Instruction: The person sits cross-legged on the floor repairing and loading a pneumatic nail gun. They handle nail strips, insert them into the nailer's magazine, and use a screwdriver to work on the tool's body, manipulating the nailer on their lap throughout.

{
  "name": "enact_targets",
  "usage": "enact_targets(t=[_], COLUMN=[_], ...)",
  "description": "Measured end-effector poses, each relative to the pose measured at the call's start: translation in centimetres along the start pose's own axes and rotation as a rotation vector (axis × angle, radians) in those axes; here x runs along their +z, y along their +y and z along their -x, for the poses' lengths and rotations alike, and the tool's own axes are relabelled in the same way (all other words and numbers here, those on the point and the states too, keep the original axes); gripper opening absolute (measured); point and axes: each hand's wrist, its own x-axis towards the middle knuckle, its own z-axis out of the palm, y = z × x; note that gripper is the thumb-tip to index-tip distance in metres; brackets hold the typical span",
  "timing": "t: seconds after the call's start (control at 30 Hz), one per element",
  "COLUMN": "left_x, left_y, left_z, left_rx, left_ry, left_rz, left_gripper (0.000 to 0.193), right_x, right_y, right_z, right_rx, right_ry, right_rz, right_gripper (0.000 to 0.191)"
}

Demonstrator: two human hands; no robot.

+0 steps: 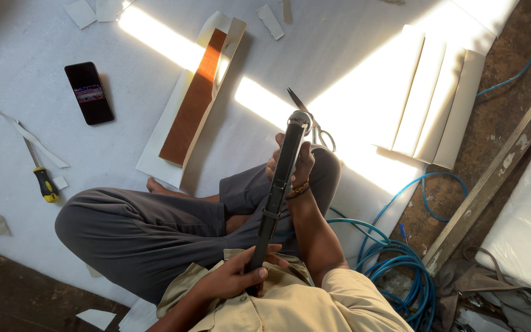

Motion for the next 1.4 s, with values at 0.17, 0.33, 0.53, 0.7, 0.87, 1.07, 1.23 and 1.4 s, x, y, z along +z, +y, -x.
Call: enact_targets(t=[0.17, 0.33, 0.53, 0.7, 0.87, 1.07, 1.23, 1.4], left_x=[1.1, 2.6, 0.7, -5.3, -8.4, -9.8, -9.8, -8.6], left_y=[1.8, 3.6, 2.6, -0.4, -3.7, -4.4, -2.9, -3.1], left_z=[0.5, 0.1, 0.5, -1.6, -6.1, -7.5, -7.5, -6.9], left_rx=[0.131, 0.068, 0.108, 0.166, 0.021, -0.102, -0.115, 0.025], left_ry=[-0.002, -0.069, -0.001, 0.449, 0.577, 0.521, 0.469, 0.412], left_rz=[-0.299, -0.432, -0.299, 0.039, 0.064, 0.086, 0.009, -0.071], left_gripper=[0.057, 0.055, 0.052, 0.037, 0.034, 0.042, 0.038, 0.042], right_x=[-0.3, -1.7, 0.2, 4.5, 4.2, 4.4, 5.3, 5.8], right_y=[-0.2, -0.6, -2.4, -5.4, -3.3, -2.0, -2.2, -4.7], right_z=[0.3, 0.4, 0.2, -1.9, -5.1, -6.6, -6.7, -5.8], right_rx=[0.025, 0.048, -0.006, 0.035, 0.132, 0.152, 0.168, 0.135], right_ry=[0.015, 0.003, 0.116, 0.669, 1.010, 1.072, 0.988, 0.984], right_rz=[0.003, -0.108, 0.147, 0.607, 0.971, 1.065, 1.174, 1.072], right_gripper=[0.044, 0.032, 0.038, 0.035, 0.026, 0.031, 0.031, 0.030])
